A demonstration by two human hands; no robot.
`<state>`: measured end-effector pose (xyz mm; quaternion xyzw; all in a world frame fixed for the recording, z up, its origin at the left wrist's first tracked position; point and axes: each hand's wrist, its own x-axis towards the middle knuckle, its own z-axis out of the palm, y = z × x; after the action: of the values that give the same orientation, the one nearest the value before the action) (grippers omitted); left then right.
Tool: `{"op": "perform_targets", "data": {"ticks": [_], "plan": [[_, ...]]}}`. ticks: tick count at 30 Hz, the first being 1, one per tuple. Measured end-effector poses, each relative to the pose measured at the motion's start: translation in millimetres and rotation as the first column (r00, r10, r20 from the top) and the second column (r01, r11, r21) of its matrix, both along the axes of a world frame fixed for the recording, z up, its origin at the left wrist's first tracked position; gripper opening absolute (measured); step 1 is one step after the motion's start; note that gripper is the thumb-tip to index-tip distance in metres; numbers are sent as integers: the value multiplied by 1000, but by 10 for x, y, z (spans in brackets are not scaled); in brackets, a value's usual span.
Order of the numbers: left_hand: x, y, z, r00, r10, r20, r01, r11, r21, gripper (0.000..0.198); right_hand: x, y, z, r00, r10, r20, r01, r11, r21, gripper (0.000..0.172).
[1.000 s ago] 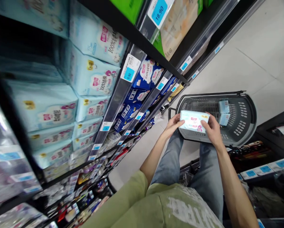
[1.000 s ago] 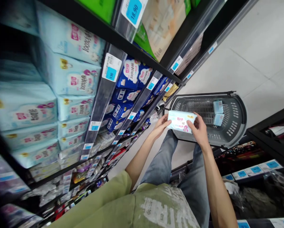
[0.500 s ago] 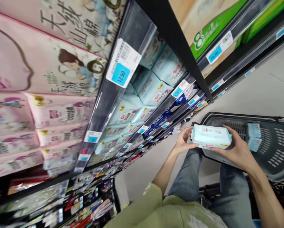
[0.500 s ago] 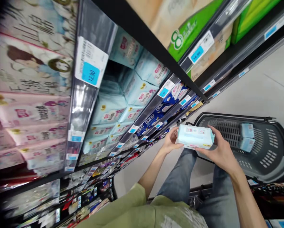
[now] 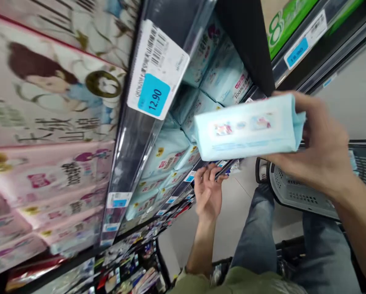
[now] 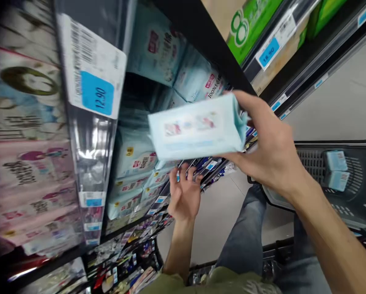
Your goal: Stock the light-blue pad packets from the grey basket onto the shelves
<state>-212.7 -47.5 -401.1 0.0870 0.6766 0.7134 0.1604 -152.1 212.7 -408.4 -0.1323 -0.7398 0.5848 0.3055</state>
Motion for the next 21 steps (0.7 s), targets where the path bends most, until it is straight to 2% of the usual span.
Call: {"op": "perform_targets", "data": {"ticks": [4, 7, 9, 11, 13, 15, 18, 21], "plan": [[-115, -137, 161, 1000, 6, -28, -6, 1000, 15, 44, -400, 21, 218, 998, 57, 22, -58, 998, 39, 75], [-155, -183, 180, 1000, 10, -12, -10, 1000, -9, 40, -700, -84, 435, 993, 88, 74, -98, 984, 148, 78], [-164, -190, 166, 1000, 15, -3, -15, 999, -41, 39, -897, -217, 555, 990, 64, 125, -92, 969, 230, 79], [-171, -187, 154, 1000, 18, 1, -18, 998, -58, 40, -1088, -376, 600, 990, 35, 139, -72, 958, 276, 64], [-182, -180, 152, 1000, 22, 12, -21, 999, -49, 40, -1277, -538, 554, 997, 38, 65, -53, 967, 250, 52], [-198, -177, 159, 1000, 24, 18, -23, 999, -43, 39, -1468, -692, 444, 996, 40, -79, -26, 985, 168, 56], [-226, -191, 171, 999, 32, 1, -32, 997, -73, 37, -1731, -891, 282, 966, -47, -256, 67, 995, 70, 55], [-246, -216, 169, 999, 37, -9, -38, 995, -94, 38, -1900, -1013, 228, 936, -119, -332, 150, 986, 67, 55]]}}
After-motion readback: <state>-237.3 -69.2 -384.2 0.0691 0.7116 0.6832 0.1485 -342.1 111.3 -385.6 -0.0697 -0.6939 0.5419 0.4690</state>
